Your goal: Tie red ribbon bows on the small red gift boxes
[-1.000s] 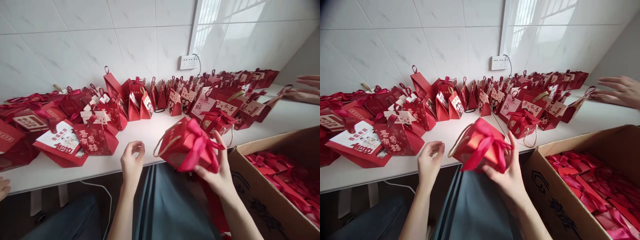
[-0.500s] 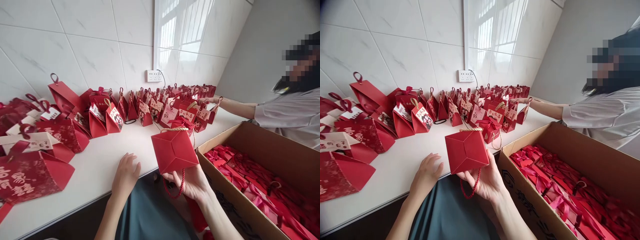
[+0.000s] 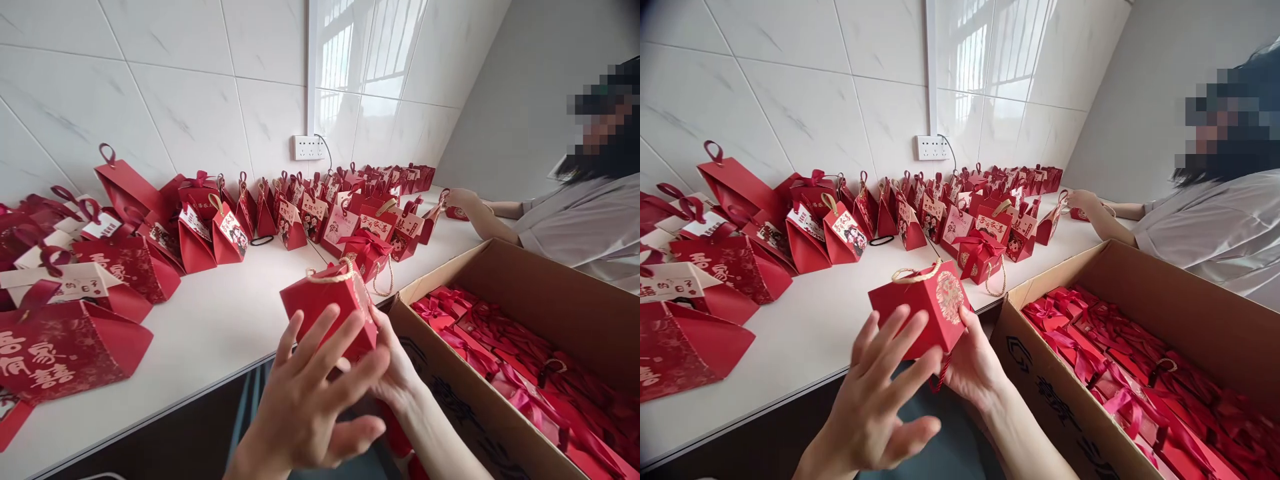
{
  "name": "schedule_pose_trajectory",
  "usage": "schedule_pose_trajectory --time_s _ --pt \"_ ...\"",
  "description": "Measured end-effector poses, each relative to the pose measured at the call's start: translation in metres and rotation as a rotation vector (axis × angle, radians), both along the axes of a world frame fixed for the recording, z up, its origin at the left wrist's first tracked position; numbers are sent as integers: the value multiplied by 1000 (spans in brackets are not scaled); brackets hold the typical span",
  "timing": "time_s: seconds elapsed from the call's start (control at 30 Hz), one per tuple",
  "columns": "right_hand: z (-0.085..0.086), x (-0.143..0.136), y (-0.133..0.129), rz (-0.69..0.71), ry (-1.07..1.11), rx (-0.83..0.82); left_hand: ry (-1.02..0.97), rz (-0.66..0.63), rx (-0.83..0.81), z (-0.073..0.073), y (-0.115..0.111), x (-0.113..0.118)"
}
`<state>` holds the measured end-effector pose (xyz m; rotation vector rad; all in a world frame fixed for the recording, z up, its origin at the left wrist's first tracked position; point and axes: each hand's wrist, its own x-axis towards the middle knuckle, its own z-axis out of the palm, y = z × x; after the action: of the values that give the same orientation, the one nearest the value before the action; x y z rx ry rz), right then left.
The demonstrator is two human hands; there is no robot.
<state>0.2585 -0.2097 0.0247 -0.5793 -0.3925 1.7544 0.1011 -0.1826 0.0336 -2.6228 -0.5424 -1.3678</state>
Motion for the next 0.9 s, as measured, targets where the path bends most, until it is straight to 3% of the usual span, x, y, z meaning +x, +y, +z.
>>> schedule_pose_trajectory --time_s 0.07,0.13,0.2,0.3,0.43,0.57,0.73,0.8,0.9 --pt "-3 -3 -3 -134 -168 66 45 139 -249 3 5 -3" --pt "-4 -1 -6 -315 -395 170 -125 320 -579 -3 16 -14" --pt "-1 7 -9 -475 -713 294 -366 386 -747 -9 24 -26" --pt "10 22 -14 -599 -1251 462 -570 324 -726 -9 21 -33" --pt "24 34 -20 -640 -1725 695 -470 121 -841 -1 6 -18" --pt "25 39 -27 -626 -1799 853 -525 -30 -904 -2 -1 0" --pt "23 50 -30 -667 -1810 867 -626 -144 -731 -14 -9 3" --pt "22 57 -31 -699 -1808 858 -612 -127 -670 -19 -9 0" --pt "23 64 -34 -729 -1780 853 -742 46 -757 -20 -1 -4"
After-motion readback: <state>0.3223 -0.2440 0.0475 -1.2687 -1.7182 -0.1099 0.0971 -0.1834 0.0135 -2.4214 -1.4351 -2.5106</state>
